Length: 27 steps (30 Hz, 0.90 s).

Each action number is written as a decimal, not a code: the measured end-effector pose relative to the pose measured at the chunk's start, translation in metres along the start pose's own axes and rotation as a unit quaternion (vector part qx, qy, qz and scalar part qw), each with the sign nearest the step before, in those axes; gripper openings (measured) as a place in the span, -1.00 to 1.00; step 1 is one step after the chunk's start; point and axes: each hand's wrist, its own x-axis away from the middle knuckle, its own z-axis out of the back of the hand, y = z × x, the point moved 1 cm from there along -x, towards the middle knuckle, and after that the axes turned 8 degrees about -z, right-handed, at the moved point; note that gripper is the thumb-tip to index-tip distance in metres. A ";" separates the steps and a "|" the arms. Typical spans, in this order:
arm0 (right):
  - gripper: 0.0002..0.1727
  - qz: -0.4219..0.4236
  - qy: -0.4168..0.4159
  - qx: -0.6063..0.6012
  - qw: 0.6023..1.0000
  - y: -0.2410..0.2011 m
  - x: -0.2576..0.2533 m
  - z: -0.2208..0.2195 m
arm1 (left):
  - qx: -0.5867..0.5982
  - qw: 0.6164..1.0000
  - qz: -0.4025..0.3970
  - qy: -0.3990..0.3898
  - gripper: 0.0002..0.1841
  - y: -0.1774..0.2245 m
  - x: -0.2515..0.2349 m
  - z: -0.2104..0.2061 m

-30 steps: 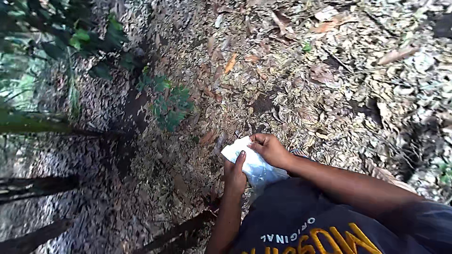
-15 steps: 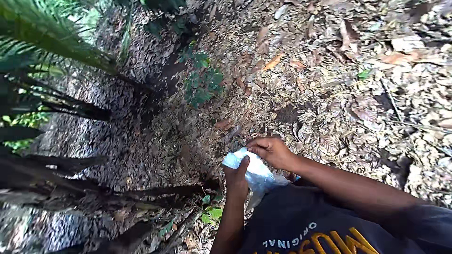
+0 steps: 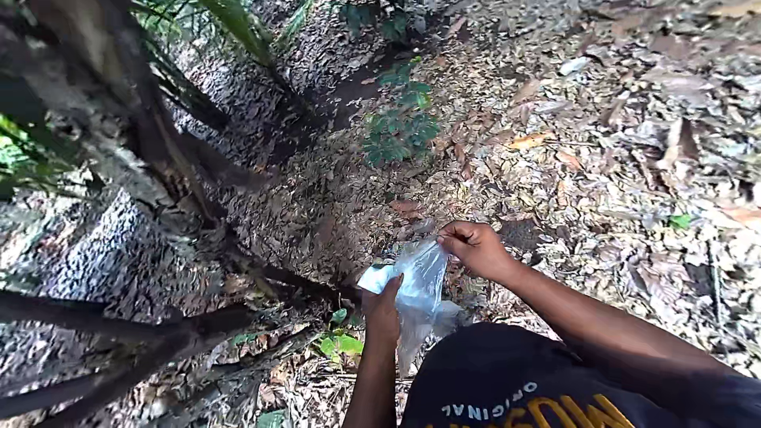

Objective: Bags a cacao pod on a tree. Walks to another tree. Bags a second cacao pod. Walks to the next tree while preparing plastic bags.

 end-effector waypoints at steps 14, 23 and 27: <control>-0.68 0.056 -0.252 0.046 0.965 -0.054 -0.113 -0.078 | -0.017 0.996 -0.054 0.063 -0.66 0.037 -0.058 0.096; -0.79 0.156 -0.357 -0.045 0.920 -0.096 -0.190 -0.091 | -0.028 0.983 -0.162 0.081 -0.81 0.056 -0.113 0.091; -0.79 0.157 -0.387 -0.038 0.908 -0.131 -0.202 -0.093 | -0.039 0.968 -0.246 0.019 -0.76 0.087 -0.141 0.031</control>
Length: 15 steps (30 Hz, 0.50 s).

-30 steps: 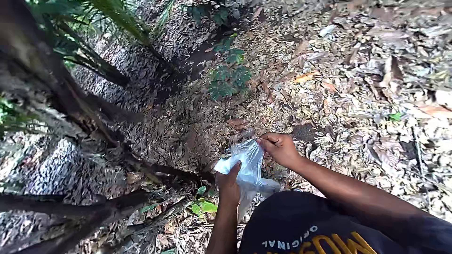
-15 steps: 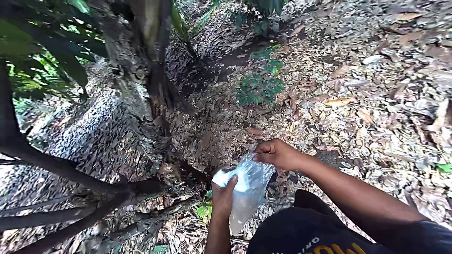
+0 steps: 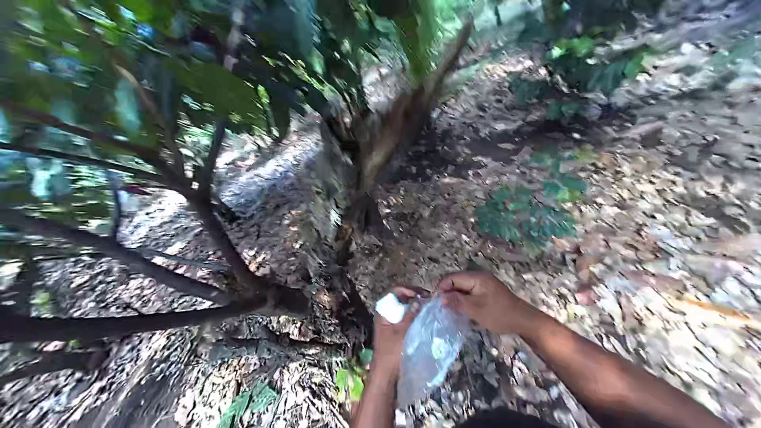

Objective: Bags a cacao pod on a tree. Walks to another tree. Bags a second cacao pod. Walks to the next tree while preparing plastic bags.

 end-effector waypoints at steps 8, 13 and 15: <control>-0.60 0.232 0.109 0.129 0.958 -0.021 0.002 0.033 | -0.134 0.982 -0.107 0.073 -0.61 0.045 -0.010 -0.095; -0.54 0.288 0.156 0.149 0.933 -0.022 0.008 0.040 | -0.089 0.975 -0.177 0.096 -0.81 0.051 -0.007 -0.110; -0.59 0.293 0.175 0.144 0.929 -0.024 0.009 0.042 | -0.074 0.974 -0.189 0.099 -0.93 0.057 -0.002 -0.110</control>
